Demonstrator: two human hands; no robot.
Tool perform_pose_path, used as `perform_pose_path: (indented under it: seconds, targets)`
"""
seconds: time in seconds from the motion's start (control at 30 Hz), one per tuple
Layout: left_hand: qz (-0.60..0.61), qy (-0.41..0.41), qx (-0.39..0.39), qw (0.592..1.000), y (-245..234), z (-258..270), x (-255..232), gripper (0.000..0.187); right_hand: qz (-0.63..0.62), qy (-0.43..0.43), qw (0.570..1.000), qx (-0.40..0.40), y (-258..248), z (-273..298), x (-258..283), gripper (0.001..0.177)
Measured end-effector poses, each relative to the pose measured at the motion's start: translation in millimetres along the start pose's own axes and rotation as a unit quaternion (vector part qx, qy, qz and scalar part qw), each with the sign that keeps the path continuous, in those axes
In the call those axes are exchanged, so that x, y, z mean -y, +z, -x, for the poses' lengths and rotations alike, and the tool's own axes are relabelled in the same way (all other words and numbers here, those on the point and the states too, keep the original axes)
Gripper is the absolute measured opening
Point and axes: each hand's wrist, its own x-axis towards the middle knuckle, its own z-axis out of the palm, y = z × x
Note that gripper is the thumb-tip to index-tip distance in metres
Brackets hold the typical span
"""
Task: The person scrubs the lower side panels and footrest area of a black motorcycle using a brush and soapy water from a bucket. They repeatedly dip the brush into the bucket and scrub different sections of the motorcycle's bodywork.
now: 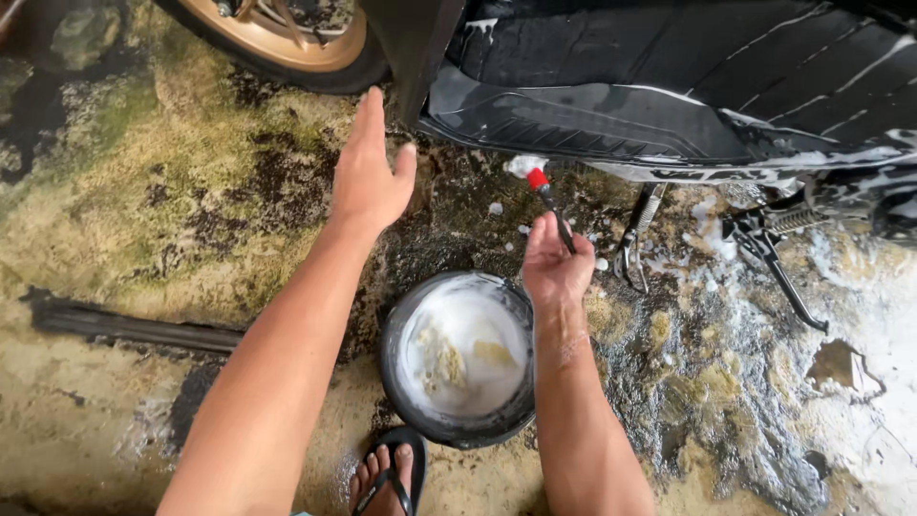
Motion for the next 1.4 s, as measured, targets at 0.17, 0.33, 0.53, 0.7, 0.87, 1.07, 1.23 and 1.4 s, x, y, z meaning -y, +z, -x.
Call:
perform_pose_path:
  seconds: [0.17,0.33,0.53,0.7,0.87,1.07,1.23,1.4]
  targets:
    - [0.079,0.059,-0.006,0.995,8,-18,-14,0.058,-0.027,-0.046,0.998,0.023,-1,5,-3,0.011]
    - [0.143,0.065,-0.021,0.987,2,-30,-11,0.052,0.09,-0.075,0.993,0.006,0,12,-46,0.024]
    - [0.097,0.05,0.031,0.994,-30,-32,-24,0.058,0.148,-0.16,0.971,0.096,21,23,-83,0.011]
    - [0.094,0.055,0.007,0.994,-37,-33,-36,0.063,0.542,-0.44,0.679,0.228,45,43,-104,0.02]
    - [0.09,0.061,0.009,0.994,-36,-35,-35,0.067,0.566,-0.494,0.615,0.241,16,25,-93,0.01]
    - [0.081,0.057,0.027,0.995,-36,-33,-34,0.074,0.534,-0.518,0.558,0.366,2,7,-107,0.014]
    - [0.092,0.064,0.04,0.993,-37,-33,-31,0.078,0.571,-0.531,0.563,0.273,-10,-1,-86,0.014]
    - [0.09,0.081,-0.019,0.992,-24,-40,-27,0.071,0.515,-0.599,0.539,0.292,-18,-9,-79,0.01]
